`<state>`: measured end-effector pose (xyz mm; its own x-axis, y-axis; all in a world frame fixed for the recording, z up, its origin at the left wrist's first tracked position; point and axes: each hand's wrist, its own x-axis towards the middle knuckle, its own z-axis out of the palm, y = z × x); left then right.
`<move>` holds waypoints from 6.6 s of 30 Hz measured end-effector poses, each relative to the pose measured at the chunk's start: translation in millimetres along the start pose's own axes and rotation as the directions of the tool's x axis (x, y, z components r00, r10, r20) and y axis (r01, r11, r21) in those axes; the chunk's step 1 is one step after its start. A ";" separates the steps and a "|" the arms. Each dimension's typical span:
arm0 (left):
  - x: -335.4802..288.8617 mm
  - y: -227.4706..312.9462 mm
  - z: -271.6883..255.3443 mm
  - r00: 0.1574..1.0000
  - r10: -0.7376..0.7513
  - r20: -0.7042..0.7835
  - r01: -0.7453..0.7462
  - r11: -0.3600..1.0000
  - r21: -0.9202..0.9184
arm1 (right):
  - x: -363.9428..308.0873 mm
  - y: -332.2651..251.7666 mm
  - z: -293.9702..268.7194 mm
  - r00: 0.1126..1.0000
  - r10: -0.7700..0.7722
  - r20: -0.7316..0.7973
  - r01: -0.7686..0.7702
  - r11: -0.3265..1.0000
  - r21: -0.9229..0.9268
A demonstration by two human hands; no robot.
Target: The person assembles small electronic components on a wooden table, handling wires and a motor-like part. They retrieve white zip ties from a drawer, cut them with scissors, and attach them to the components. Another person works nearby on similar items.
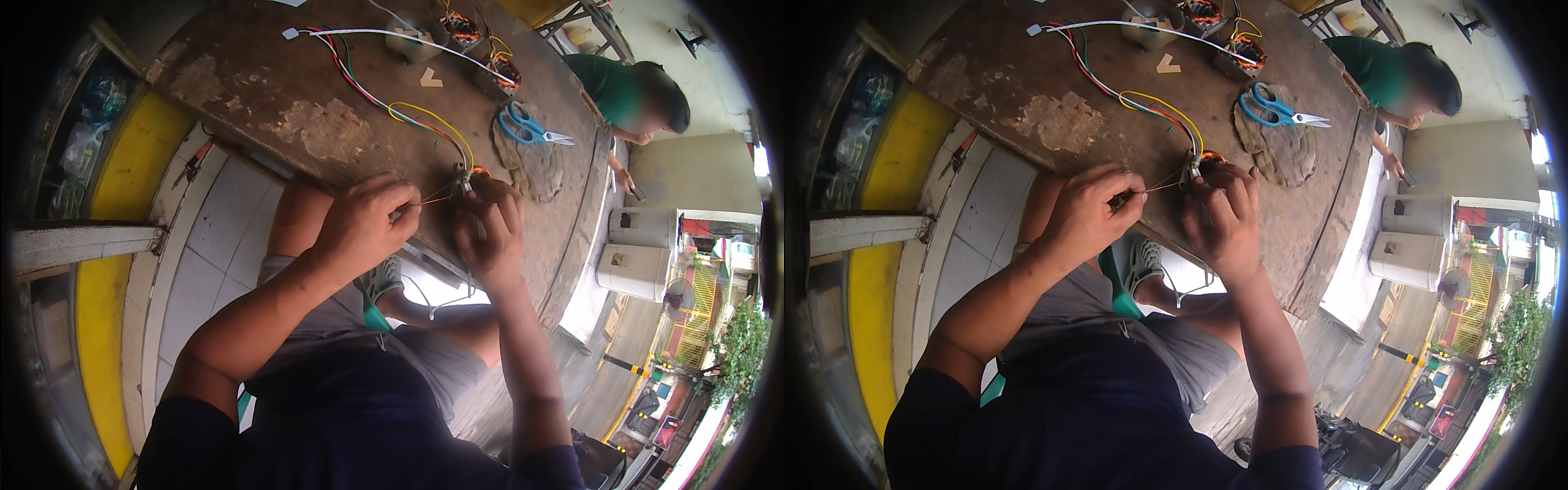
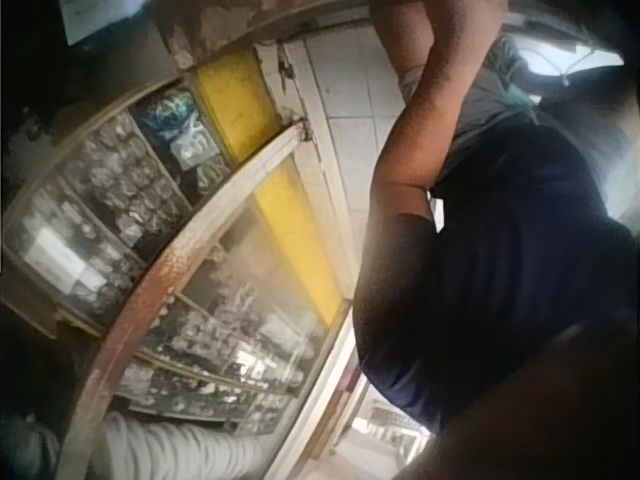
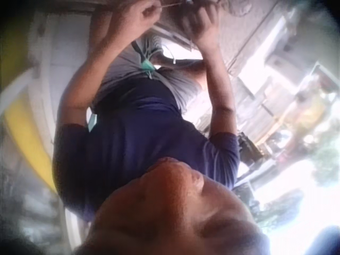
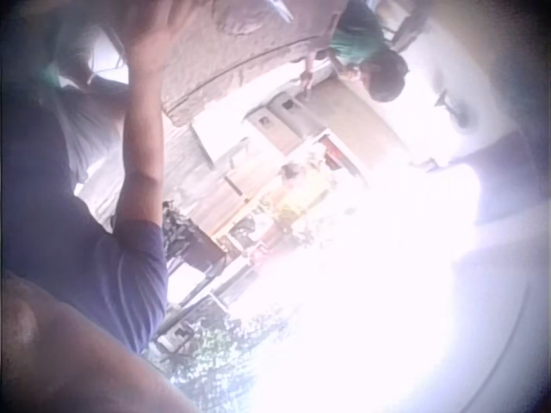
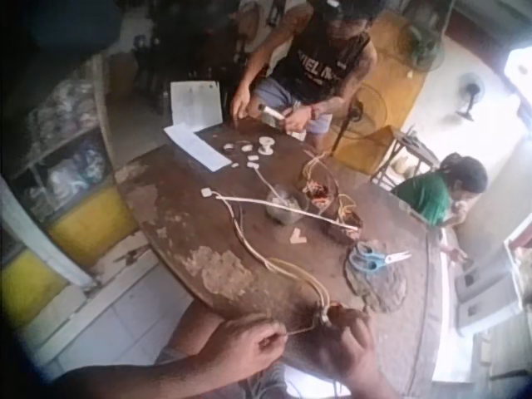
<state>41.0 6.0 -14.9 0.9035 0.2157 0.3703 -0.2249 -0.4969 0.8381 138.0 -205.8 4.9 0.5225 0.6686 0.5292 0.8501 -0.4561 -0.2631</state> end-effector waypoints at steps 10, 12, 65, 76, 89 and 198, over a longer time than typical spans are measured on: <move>8.2 9.6 18.6 0.995 -0.079 0.059 0.072 0.990 0.119 | 3.4 -5.7 -19.5 0.980 0.049 0.191 -0.036 0.997 -0.075; 10.9 7.0 24.1 0.997 -0.054 0.050 0.050 0.996 0.079 | 2.3 -7.0 -20.1 0.978 0.048 0.204 -0.024 0.993 -0.115; -3.1 22.0 -8.7 0.959 0.205 0.196 -0.251 0.935 0.250 | -8.4 -30.4 8.1 0.994 0.067 -0.083 -0.049 0.978 0.201; -53.2 1.9 42.4 0.991 0.006 0.133 0.079 0.779 -0.622 | -9.8 -23.6 7.8 0.997 0.059 -0.046 -0.048 0.975 0.216; -62.0 12.9 39.1 0.977 -0.060 0.203 0.165 0.816 -0.554 | -1.6 -33.1 7.9 0.986 0.145 -0.084 -0.123 0.967 0.224; 50.8 38.3 15.7 0.979 -0.032 0.202 0.045 0.997 -0.060 | 2.7 -34.4 15.9 0.820 0.557 -0.134 -0.503 0.812 0.296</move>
<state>84.1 -15.3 29.8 0.9652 0.0572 0.2550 -0.2058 -0.4351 0.8766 111.2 -179.0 2.5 0.8929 0.2150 0.3957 0.4468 -0.5331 -0.7185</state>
